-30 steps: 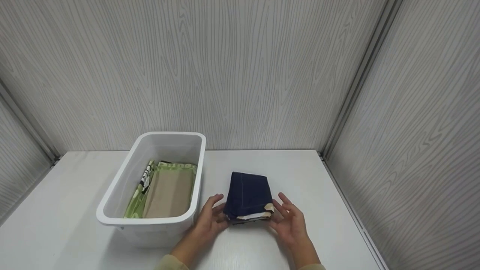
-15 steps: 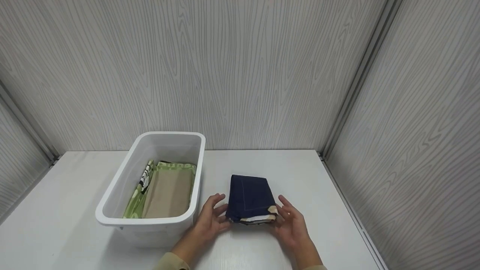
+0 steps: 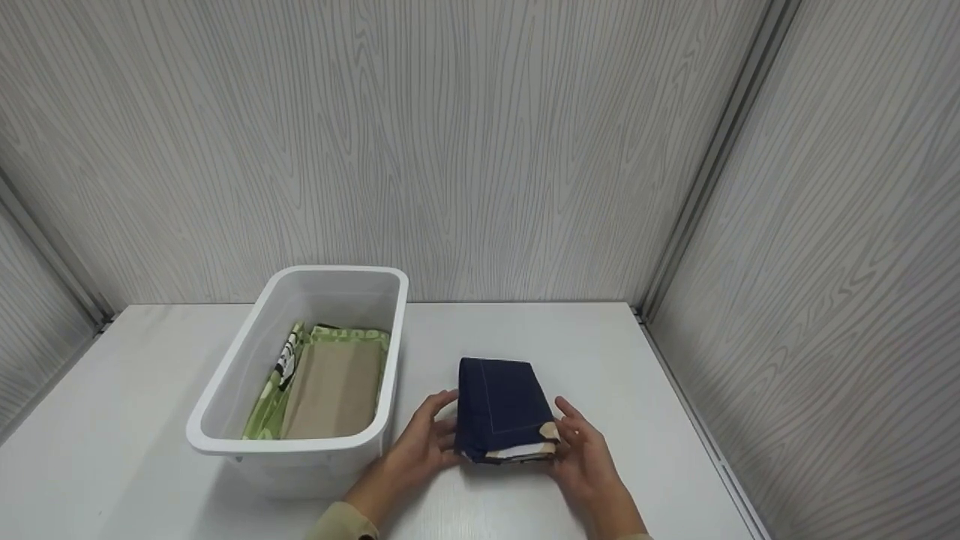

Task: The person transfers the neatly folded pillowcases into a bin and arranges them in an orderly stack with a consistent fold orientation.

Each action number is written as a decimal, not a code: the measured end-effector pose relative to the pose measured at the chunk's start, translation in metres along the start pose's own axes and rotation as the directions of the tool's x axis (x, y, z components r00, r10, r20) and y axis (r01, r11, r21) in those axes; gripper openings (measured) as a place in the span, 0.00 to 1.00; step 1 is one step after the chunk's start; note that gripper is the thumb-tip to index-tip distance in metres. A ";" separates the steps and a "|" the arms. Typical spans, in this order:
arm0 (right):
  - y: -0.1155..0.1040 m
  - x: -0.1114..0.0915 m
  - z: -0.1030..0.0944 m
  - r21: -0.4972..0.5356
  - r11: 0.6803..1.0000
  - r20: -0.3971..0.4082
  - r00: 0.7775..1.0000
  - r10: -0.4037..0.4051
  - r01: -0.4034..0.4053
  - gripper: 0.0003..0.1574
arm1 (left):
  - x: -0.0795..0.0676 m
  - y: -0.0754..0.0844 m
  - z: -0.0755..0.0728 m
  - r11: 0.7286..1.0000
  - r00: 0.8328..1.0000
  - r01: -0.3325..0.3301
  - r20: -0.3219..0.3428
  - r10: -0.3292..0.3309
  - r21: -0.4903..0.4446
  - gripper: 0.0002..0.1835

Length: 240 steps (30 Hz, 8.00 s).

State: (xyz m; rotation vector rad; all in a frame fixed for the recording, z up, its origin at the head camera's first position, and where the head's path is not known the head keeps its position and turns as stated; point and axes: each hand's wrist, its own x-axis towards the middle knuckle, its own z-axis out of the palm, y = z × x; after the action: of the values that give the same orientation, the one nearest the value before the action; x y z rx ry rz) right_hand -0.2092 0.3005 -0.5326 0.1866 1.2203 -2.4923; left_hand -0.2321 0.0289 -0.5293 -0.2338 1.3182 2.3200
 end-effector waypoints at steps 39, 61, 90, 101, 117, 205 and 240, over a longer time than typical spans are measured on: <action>-0.012 0.004 0.001 -0.221 0.974 0.084 0.994 0.074 -0.054 0.36 | 0.008 0.005 0.007 0.999 1.000 -0.002 0.021 0.001 0.053 0.37; -0.017 0.008 -0.003 -0.487 0.862 0.039 0.982 0.184 -0.142 0.46 | 0.009 0.008 0.008 0.979 0.998 -0.063 -0.009 0.066 0.193 0.29; -0.014 0.016 0.002 -0.682 0.730 0.007 0.998 0.061 -0.040 0.49 | 0.014 0.000 0.008 0.862 0.962 -0.256 0.026 0.272 0.437 0.32; -0.020 0.012 0.001 -0.695 0.719 0.010 0.999 0.051 -0.030 0.50 | 0.012 0.004 0.011 0.853 0.954 -0.288 0.050 0.297 0.436 0.38; -0.030 0.009 0.004 -0.696 0.718 0.034 0.999 0.037 -0.003 0.50 | 0.008 0.014 0.019 0.829 0.954 -0.276 0.029 0.300 0.486 0.38; -0.101 -0.022 0.088 -0.717 0.671 0.182 0.980 -0.083 0.190 0.49 | -0.073 0.123 0.074 0.715 0.903 -0.416 0.163 0.397 0.562 0.37; -0.086 0.000 0.141 -0.698 0.687 0.237 0.970 -0.046 0.203 0.51 | -0.102 0.154 0.035 0.754 0.901 -0.422 0.140 0.410 0.504 0.36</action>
State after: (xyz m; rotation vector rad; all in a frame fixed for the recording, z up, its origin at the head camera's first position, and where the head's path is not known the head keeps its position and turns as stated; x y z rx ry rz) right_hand -0.2361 0.2385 -0.3822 -0.3628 2.0538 -1.8598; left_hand -0.2117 -0.0399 -0.3555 0.2972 2.1057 2.1588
